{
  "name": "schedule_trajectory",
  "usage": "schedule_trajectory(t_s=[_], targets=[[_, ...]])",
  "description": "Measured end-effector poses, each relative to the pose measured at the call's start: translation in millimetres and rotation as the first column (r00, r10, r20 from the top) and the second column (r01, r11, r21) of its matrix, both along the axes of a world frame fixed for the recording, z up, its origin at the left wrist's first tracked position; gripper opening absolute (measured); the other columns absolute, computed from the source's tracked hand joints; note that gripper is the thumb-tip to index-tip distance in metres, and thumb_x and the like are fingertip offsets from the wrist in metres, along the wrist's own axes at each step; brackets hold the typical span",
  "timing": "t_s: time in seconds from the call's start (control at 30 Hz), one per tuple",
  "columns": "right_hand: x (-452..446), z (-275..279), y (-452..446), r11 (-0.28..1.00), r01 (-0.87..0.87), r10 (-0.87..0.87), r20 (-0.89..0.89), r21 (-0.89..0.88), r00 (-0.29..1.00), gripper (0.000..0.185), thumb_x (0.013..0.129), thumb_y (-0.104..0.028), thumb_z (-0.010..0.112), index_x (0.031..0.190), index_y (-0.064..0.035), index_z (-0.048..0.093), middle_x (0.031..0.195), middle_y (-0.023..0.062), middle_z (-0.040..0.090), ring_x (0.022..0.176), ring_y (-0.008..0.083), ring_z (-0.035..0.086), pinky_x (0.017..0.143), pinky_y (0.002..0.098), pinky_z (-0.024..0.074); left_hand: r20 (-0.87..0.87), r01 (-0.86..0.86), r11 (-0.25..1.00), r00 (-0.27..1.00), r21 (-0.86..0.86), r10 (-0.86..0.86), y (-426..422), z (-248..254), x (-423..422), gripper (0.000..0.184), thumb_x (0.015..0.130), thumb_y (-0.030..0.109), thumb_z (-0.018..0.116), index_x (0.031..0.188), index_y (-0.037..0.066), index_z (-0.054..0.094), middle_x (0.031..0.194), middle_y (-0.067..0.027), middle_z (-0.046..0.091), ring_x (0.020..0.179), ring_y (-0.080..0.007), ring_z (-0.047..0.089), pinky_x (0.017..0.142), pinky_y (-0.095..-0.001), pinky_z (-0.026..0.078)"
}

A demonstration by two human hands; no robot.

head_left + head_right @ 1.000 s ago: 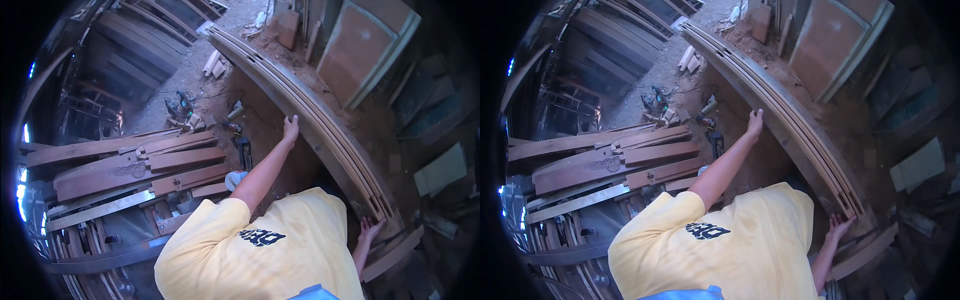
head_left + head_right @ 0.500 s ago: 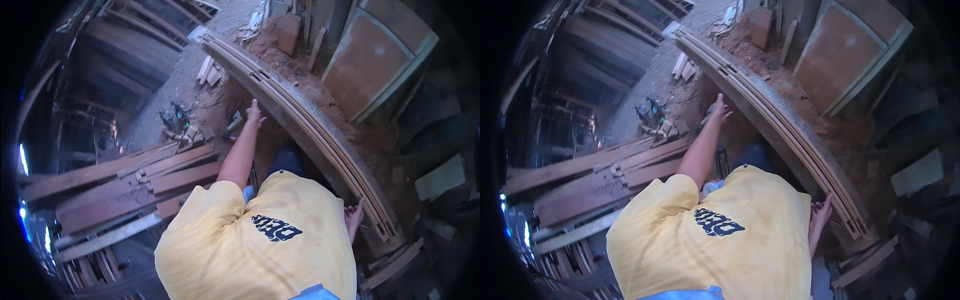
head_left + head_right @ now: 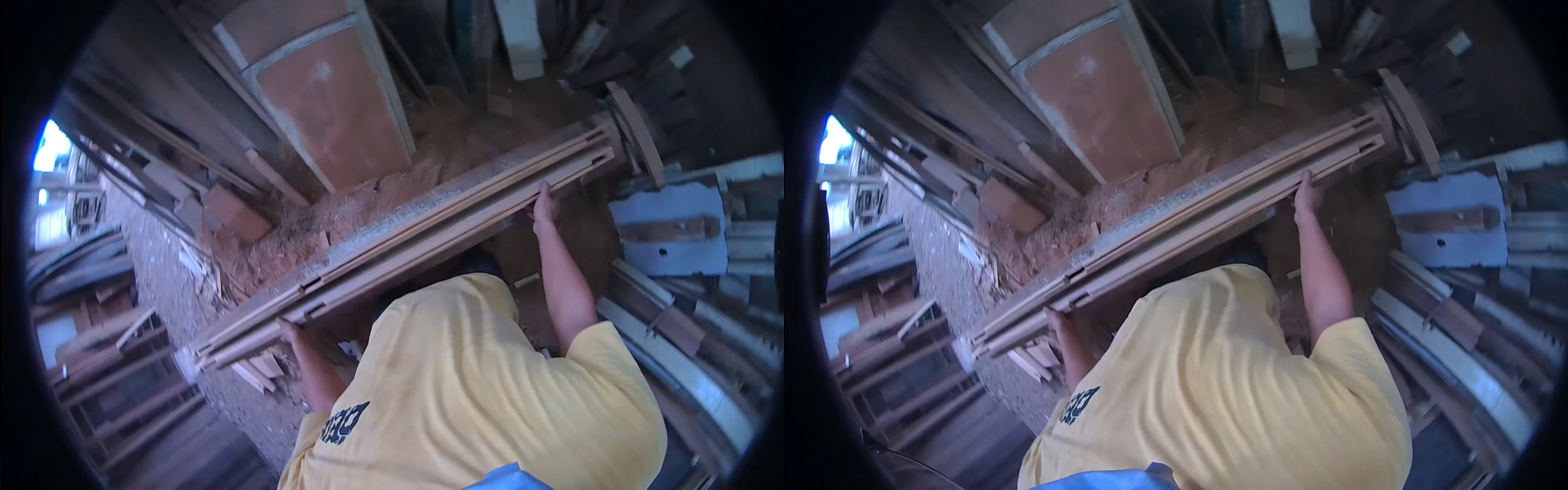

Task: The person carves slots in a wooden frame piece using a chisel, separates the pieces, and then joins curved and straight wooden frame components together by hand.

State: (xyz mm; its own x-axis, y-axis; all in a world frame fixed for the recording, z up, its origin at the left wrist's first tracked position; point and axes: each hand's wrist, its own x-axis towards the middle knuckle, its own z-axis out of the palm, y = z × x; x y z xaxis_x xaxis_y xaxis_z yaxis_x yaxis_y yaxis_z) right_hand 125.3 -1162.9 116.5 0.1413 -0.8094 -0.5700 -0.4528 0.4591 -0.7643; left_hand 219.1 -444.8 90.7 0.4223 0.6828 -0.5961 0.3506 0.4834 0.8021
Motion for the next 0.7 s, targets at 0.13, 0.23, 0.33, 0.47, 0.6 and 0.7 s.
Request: schedule_trajectory(t_s=[0.13,0.23,0.33,0.47,0.6,0.7], targets=[[5,-29,31,0.939,0.287,-0.292,-0.002,0.187,0.956,0.075,0.095,-0.059,0.063,0.141,-0.0007,0.054,0.134,0.0187,0.063,0.116,0.0332,0.066,0.093,0.0489,0.056,0.155,0.176,0.968,0.977,-0.178,-0.149,14,20,-32,0.068,0.085,0.043,0.078,0.127,-0.006,0.058,0.114,-0.0156,0.07,0.09,-0.0307,0.072,0.065,-0.0444,0.063],[-3,-59,41,0.854,0.453,-0.482,0.063,0.257,0.874,0.073,0.097,-0.054,0.064,0.143,0.0013,0.053,0.139,0.0194,0.062,0.118,0.0371,0.065,0.095,0.0495,0.0556,0.212,0.191,0.967,0.965,-0.172,-0.153,25,29,-34,0.067,0.085,0.043,0.078,0.127,-0.006,0.058,0.114,-0.0157,0.07,0.09,-0.0307,0.072,0.066,-0.0445,0.063],[-13,-19,59,0.816,0.519,-0.56,0.126,0.255,0.819,0.077,0.1,-0.058,0.056,0.151,-0.0014,0.046,0.149,0.0196,0.054,0.13,0.037,0.057,0.106,0.0506,0.0493,0.264,0.19,0.973,0.953,-0.13,-0.151,43,48,-29,0.067,0.085,0.043,0.078,0.127,-0.006,0.058,0.114,-0.0158,0.07,0.091,-0.0307,0.072,0.066,-0.0445,0.063],[3,47,70,0.876,0.294,-0.48,0.626,0.383,0.614,0.085,0.102,-0.072,0.034,0.157,-0.0069,0.038,0.158,0.0181,0.043,0.146,0.036,0.04,0.121,0.0539,0.0322,0.349,0.17,0.984,0.926,-0.05,-0.142,68,88,-12,0.067,0.085,0.042,0.077,0.127,-0.006,0.058,0.114,-0.0159,0.07,0.091,-0.0307,0.072,0.066,-0.0446,0.063],[25,94,67,0.816,0.263,-0.575,0.673,0.514,0.465,0.083,0.102,-0.071,0.031,0.156,-0.0084,0.04,0.157,0.0177,0.045,0.145,0.0366,0.043,0.119,0.0543,0.0345,0.452,0.135,0.99,0.882,0.031,-0.134,81,143,9,0.067,0.085,0.042,0.077,0.127,-0.006,0.058,0.114,-0.016,0.07,0.091,-0.0307,0.072,0.067,-0.0446,0.063],[30,39,65,0.783,0.212,-0.619,0.697,0.585,0.362,0.083,0.102,-0.074,0.027,0.153,-0.0107,0.044,0.151,0.0149,0.051,0.137,0.0346,0.05,0.115,0.0526,0.0404,0.516,0.141,0.987,0.841,0.083,-0.163,88,182,25,0.067,0.085,0.042,0.077,0.127,-0.006,0.058,0.115,-0.0161,0.07,0.091,-0.0307,0.072,0.067,-0.0446,0.063]])
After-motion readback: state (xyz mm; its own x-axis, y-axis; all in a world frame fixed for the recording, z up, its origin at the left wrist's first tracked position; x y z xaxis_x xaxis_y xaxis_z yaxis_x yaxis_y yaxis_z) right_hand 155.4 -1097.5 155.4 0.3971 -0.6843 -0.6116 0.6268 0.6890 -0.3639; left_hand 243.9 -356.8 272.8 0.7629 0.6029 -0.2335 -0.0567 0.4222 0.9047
